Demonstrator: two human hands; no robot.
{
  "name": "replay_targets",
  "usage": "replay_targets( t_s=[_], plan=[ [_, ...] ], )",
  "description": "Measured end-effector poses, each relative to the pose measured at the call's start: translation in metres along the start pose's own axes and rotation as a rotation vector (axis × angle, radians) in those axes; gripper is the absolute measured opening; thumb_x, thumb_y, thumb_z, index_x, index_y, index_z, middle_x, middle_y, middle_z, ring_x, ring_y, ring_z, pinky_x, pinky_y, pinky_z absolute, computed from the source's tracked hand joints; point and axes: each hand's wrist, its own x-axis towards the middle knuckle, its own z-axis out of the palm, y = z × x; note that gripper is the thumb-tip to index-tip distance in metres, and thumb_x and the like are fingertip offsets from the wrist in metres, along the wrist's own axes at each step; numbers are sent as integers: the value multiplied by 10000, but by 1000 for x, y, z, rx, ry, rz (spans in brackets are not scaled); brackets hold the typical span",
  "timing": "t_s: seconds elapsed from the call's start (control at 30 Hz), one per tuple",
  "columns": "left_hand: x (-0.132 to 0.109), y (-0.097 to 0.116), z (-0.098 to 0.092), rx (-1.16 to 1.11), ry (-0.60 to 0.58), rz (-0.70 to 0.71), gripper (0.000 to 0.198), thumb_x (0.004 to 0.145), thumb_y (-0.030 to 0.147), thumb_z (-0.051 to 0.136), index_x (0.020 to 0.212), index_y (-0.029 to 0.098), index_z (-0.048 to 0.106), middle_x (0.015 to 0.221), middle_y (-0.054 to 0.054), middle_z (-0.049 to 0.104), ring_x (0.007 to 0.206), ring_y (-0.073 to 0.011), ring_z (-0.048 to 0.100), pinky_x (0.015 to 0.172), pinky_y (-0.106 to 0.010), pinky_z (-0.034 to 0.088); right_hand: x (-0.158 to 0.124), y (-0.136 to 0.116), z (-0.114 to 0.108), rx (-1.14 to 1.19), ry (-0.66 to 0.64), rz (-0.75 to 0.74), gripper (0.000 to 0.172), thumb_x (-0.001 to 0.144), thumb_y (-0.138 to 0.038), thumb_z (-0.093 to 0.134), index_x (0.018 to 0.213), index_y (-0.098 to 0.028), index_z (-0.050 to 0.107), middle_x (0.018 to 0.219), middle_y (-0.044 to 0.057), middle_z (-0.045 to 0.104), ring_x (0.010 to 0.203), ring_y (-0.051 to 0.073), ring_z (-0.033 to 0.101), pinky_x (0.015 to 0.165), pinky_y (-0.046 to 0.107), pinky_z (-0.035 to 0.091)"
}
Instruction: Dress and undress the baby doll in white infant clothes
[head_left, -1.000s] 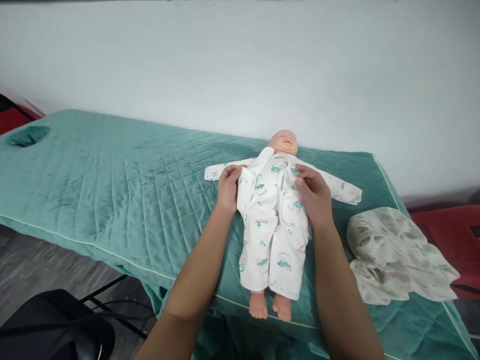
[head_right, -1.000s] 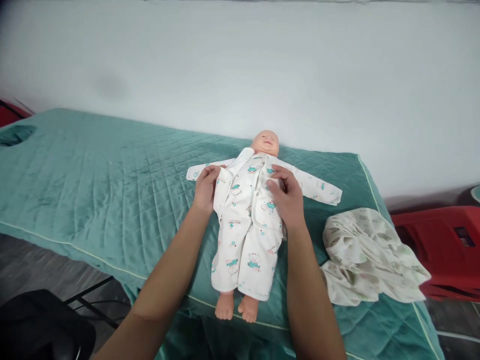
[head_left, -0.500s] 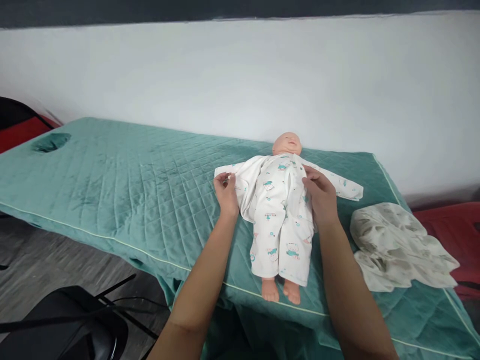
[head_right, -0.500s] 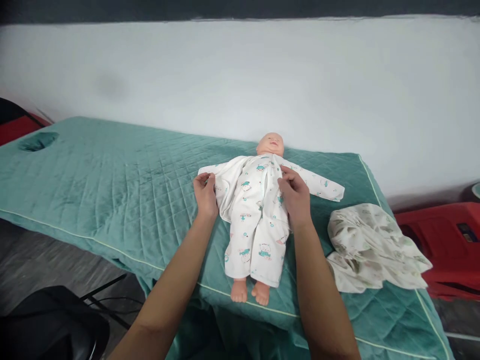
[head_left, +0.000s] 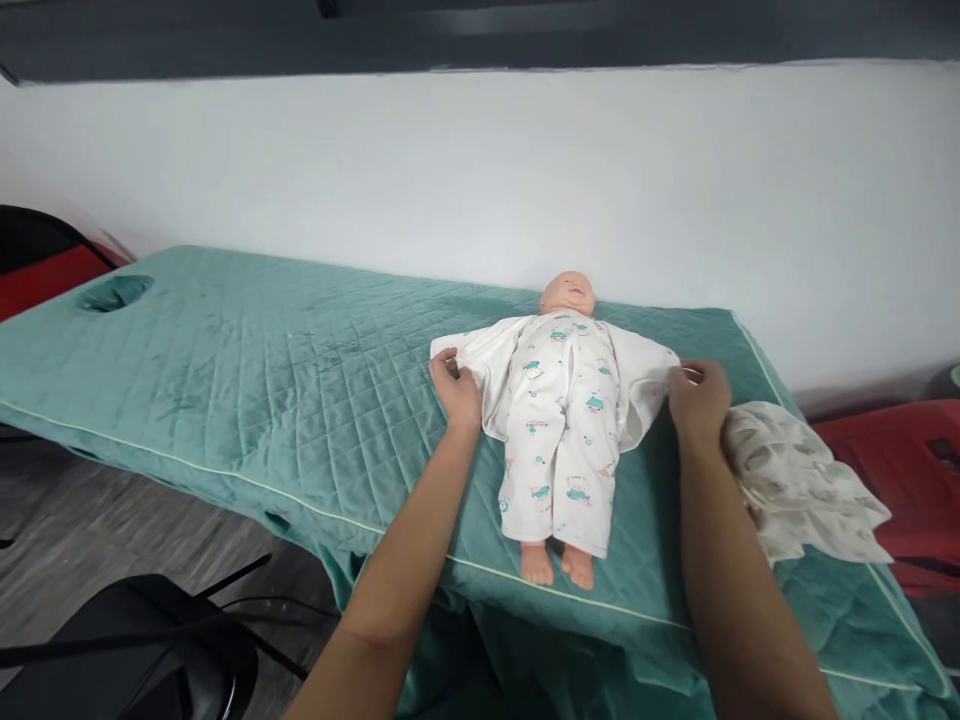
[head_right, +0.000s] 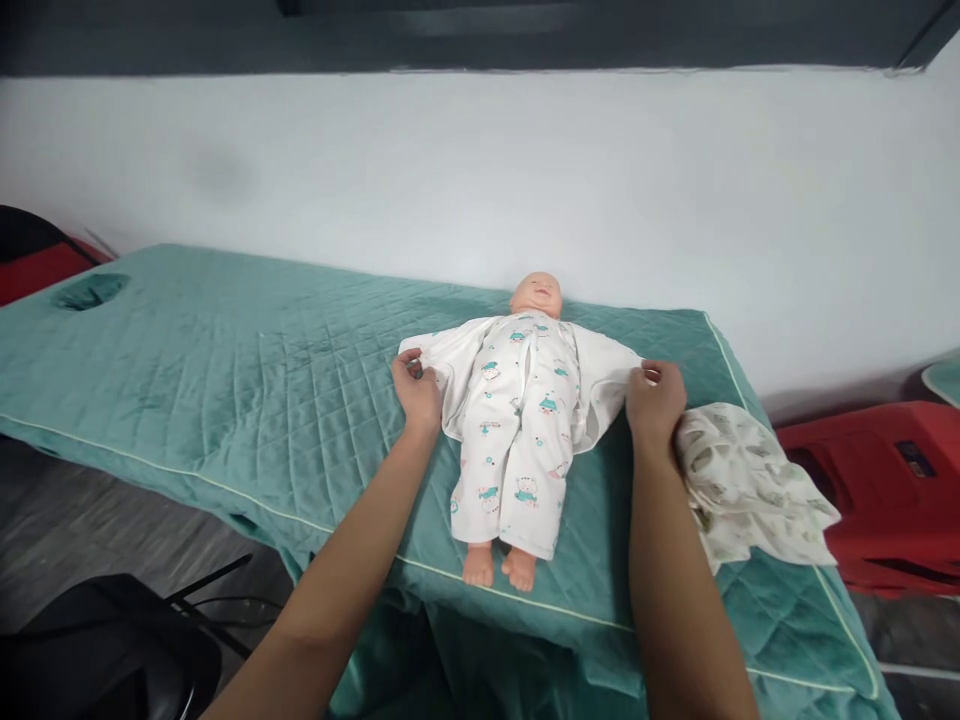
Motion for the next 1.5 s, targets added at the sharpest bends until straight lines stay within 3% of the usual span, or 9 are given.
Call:
replay_targets(
  t_s=[0.17, 0.27, 0.53, 0.73, 0.87, 1.0, 1.13, 1.33, 1.5],
  plan=[
    [0, 0, 0, 15, 51, 19, 349, 760, 23, 495, 1053, 205, 553, 1137, -48, 593, 976, -139, 557, 947, -296, 453, -29, -3, 23, -245, -107, -476, 421, 806, -290, 592, 1202, -149, 611, 1366, 179, 581, 1316, 311, 498, 1130, 502, 380],
    [0, 0, 0, 28, 45, 41, 322, 791, 44, 487, 1066, 201, 546, 1150, -63, 582, 1015, -149, 564, 958, -305, 462, -37, -2, 28, -303, -209, -629, 462, 885, -278, 514, 1326, -148, 561, 1500, 169, 480, 1419, 293, 404, 1176, 494, 344],
    [-10, 14, 2, 330, -157, 396, 288, 867, 233, 615, 1153, 215, 587, 1383, -118, 497, 1342, -258, 431, 1171, -463, 334, -53, -7, 24, -592, -444, -542, 654, 867, -102, 389, 1519, -155, 388, 1651, 163, 249, 1536, 340, 185, 1167, 615, 308],
    [-14, 15, 5, 523, -479, 605, 265, 893, 184, 582, 1136, 245, 667, 1450, -86, 513, 1429, -270, 352, 1204, -481, 317, -53, 7, 15, -560, -392, -475, 712, 767, -74, 453, 1477, -124, 453, 1617, 174, 326, 1495, 340, 300, 1175, 529, 352],
    [-13, 10, 8, 615, -513, 609, 378, 871, 119, 568, 1224, 226, 653, 1485, -111, 488, 1436, -298, 336, 1204, -491, 316, -55, 26, 2, -481, -265, -374, 723, 669, -65, 469, 1383, -139, 559, 1503, 167, 490, 1348, 346, 506, 1108, 505, 434],
    [-12, 10, 10, 594, -490, 567, 368, 870, 111, 559, 1210, 220, 651, 1434, -128, 535, 1409, -293, 378, 1192, -500, 332, -68, 14, -6, -363, -137, -477, 601, 763, -81, 402, 1327, -161, 596, 1468, 136, 526, 1353, 293, 503, 1110, 496, 436],
    [-11, 12, 11, 513, -452, 530, 357, 838, 62, 545, 1140, 214, 659, 1354, -128, 592, 1375, -284, 428, 1184, -503, 342, -67, -14, 4, -402, -261, -565, 509, 891, -174, 414, 1381, -182, 552, 1536, 134, 460, 1412, 274, 431, 1164, 488, 383],
    [-2, 18, 23, 594, -393, 510, 360, 862, 50, 491, 1146, 216, 637, 1400, -140, 573, 1399, -324, 405, 1144, -568, 338, -21, -30, 41, -478, -364, -599, 477, 985, -309, 392, 1405, -125, 522, 1543, 192, 439, 1437, 310, 381, 1160, 524, 332],
    [19, 20, 44, 644, -520, 606, 350, 939, 175, 505, 1266, 262, 597, 1432, -124, 564, 1347, -318, 466, 1176, -584, 252, 4, -37, 63, -532, -428, -563, 461, 1023, -334, 322, 1369, -145, 561, 1369, 164, 620, 1269, 299, 536, 1117, 507, 325]
  ],
)
